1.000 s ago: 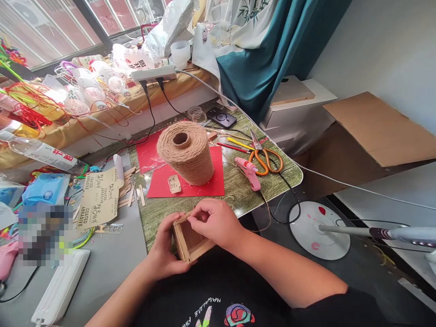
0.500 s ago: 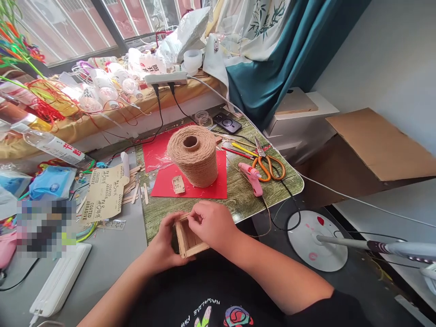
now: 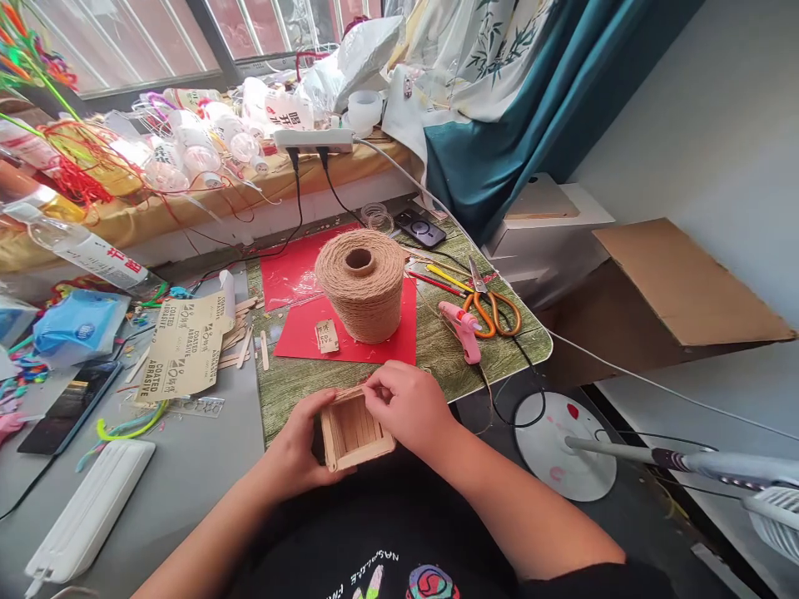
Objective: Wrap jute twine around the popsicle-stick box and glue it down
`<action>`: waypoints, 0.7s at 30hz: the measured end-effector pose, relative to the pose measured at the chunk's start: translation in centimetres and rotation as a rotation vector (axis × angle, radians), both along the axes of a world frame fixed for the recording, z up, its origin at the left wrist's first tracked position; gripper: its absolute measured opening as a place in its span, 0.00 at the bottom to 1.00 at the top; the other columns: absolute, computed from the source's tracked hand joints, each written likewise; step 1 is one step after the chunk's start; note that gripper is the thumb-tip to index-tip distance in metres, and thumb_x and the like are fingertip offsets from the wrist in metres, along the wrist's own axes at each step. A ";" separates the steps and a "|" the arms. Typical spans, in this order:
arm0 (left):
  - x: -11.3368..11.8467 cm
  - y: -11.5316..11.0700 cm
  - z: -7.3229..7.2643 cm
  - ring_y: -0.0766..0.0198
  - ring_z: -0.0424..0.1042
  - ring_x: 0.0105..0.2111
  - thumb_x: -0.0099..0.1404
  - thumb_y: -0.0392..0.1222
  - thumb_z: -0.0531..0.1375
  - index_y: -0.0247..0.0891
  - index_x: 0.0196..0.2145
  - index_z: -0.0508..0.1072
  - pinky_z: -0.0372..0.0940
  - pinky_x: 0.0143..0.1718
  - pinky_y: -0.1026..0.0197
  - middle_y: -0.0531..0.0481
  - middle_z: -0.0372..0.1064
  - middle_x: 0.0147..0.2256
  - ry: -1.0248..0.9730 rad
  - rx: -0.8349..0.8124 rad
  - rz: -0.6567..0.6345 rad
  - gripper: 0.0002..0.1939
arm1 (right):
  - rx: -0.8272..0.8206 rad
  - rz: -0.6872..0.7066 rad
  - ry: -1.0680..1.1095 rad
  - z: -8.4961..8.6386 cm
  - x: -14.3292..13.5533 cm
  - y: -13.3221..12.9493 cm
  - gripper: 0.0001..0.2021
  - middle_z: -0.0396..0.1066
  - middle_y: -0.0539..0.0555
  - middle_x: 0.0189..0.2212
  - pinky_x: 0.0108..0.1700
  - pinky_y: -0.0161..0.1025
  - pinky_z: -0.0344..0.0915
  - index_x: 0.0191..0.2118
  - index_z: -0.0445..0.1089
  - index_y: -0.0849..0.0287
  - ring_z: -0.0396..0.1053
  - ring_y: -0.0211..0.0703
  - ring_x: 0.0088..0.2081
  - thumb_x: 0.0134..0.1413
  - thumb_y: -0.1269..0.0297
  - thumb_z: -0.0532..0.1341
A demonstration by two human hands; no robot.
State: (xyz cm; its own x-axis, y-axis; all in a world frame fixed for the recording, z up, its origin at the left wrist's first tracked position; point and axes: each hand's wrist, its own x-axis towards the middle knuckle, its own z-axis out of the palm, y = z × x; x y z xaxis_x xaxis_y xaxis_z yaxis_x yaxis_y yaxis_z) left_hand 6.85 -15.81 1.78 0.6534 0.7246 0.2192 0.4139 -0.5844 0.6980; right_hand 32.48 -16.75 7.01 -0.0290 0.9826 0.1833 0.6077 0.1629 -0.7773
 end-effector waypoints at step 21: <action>0.3 0.1 0.4 0.40 0.66 0.62 0.55 0.52 0.75 0.45 0.72 0.47 0.65 0.62 0.39 0.34 0.61 0.63 0.060 -0.012 0.015 0.57 | -0.061 -0.044 0.094 -0.8 1.9 -0.2 0.05 0.70 0.49 0.27 0.34 0.37 0.61 0.30 0.74 0.56 0.65 0.39 0.29 0.57 0.71 0.64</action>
State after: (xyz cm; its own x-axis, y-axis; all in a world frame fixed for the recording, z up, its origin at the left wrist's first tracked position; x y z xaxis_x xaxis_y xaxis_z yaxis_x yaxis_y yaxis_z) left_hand 7.14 -15.71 2.18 0.6539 0.7370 0.1711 0.4638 -0.5692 0.6789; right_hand 34.36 -16.98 6.23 0.0292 0.9920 0.1231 0.5373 0.0883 -0.8387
